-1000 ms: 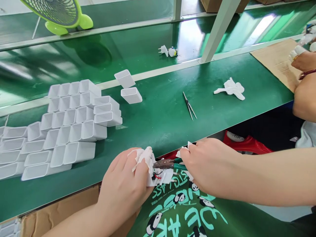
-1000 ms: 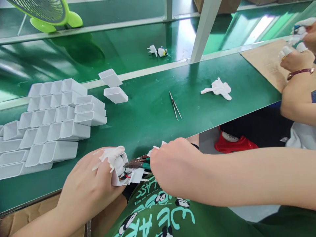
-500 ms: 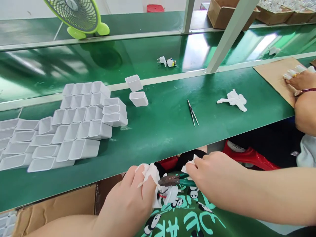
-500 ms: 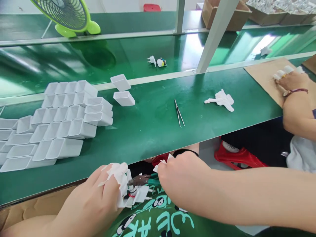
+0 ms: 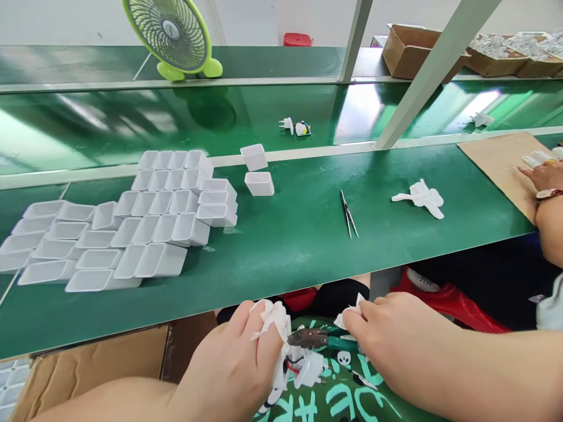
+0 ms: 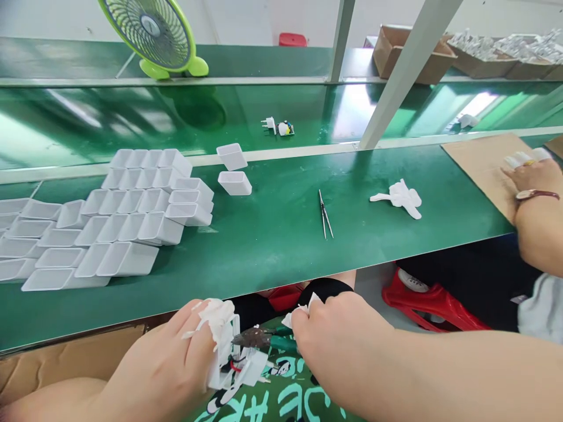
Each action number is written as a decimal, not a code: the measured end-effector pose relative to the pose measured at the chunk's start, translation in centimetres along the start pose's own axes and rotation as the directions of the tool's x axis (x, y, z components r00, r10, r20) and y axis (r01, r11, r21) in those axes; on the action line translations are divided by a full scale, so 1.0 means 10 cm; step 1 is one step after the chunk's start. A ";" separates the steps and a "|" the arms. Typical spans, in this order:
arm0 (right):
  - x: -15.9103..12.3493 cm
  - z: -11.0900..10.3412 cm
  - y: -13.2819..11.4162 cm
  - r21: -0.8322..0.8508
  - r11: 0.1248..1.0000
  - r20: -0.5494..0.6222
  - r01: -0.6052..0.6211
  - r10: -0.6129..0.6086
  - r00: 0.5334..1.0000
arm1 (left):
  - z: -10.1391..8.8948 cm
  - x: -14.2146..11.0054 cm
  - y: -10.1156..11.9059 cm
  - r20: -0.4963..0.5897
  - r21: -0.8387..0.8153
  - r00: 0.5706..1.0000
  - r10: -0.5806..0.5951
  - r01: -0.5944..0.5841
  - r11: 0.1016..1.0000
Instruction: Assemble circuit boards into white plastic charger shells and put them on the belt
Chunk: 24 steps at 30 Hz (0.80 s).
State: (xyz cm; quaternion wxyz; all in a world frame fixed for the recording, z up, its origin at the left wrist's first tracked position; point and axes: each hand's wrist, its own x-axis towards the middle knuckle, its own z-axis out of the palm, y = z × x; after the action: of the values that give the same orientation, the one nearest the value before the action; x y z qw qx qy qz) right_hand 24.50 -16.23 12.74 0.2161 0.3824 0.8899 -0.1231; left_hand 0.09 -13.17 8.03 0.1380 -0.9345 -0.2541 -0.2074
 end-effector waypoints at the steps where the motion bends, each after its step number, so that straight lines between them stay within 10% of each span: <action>1: 0.00 -0.01 0.00 0.001 1.000 0.003 -0.005 0.005 1.000 | 0.00 0.00 0.01 -0.002 0.001 1.000 -0.003 0.003 1.000; 9: 0.00 -0.19 0.03 -0.003 1.000 0.077 0.010 -0.010 0.997 | 0.01 -0.04 -0.02 -0.009 0.008 1.000 -0.007 0.007 1.000; 20: 0.16 -0.11 0.08 -0.133 0.961 -0.224 -0.242 0.208 0.952 | 0.29 -0.02 -0.18 -0.107 0.142 0.984 -0.139 0.154 0.978; 24: -0.03 -0.18 0.38 -0.086 0.956 -0.289 -0.281 0.246 0.925 | 0.39 -0.12 -0.26 -0.126 -0.009 0.926 -0.356 0.357 0.934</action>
State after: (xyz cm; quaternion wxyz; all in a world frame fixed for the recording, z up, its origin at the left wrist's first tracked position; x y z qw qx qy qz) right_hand 26.99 -13.13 14.22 0.1288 0.4977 0.8575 0.0178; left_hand -0.99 -10.08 4.51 0.1204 -0.8569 -0.4120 -0.2855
